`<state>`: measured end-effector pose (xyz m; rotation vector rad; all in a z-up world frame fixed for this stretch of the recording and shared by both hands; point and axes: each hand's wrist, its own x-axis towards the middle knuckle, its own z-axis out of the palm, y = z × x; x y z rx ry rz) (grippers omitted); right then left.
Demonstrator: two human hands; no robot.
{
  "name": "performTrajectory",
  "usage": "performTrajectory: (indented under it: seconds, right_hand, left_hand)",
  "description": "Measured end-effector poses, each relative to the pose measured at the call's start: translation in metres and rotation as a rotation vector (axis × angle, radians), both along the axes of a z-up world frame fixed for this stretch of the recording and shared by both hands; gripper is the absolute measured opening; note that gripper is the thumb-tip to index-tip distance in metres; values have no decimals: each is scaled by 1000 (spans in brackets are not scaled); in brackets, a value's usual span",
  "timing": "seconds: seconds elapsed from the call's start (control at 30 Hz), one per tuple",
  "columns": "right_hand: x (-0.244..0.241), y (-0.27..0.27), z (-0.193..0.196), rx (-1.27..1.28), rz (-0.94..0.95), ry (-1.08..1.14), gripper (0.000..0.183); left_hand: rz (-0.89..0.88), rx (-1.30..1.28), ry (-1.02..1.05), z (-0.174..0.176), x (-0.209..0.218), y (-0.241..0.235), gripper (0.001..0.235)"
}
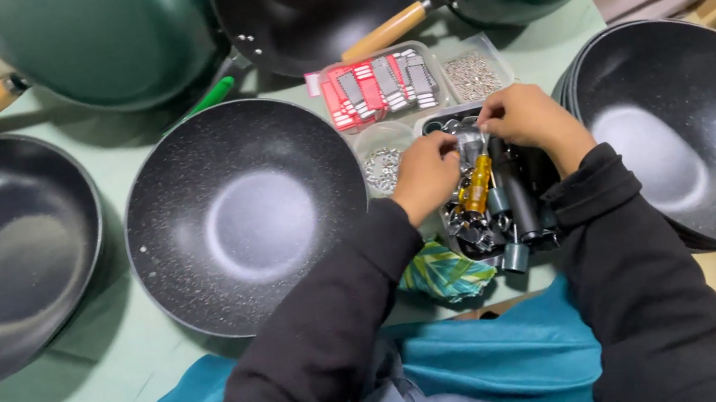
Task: Cleaning the interior of woks with a cloth and assembling small metal components for the handles.
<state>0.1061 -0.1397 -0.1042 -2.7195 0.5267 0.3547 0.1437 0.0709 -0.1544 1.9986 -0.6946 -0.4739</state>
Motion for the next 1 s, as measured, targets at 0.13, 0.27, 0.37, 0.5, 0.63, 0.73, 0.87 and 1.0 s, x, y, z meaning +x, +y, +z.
performTrajectory:
  seconds: [0.13, 0.27, 0.37, 0.5, 0.63, 0.73, 0.87, 1.0]
  right_hand:
    - [-7, 17, 8, 9, 119, 164, 19]
    - [-10, 23, -4, 58, 177, 237, 14]
    - [-9, 20, -22, 36, 229, 227, 12]
    - [-8, 23, -37, 18, 289, 262, 14]
    - [-10, 24, -44, 18, 321, 270, 13]
    - [-9, 27, -46, 14, 341, 287, 17]
    - [-8, 27, -51, 7, 362, 286, 15]
    - [-7, 32, -31, 32, 313, 251, 17]
  left_hand:
    - [-129, 144, -27, -15, -18, -21, 28]
    - [-240, 315, -198, -5, -34, -21, 38]
    - [-196, 348, -274, 7, -44, -12, 35]
    - [-97, 385, -378, 1, -53, -7, 25]
    - [-159, 409, -325, 1, -63, 7, 19]
    - [-99, 410, -372, 4, -70, 9, 15]
    - [-106, 366, -331, 11, -69, 11, 14]
    - [-78, 374, -357, 19, -56, 12, 12]
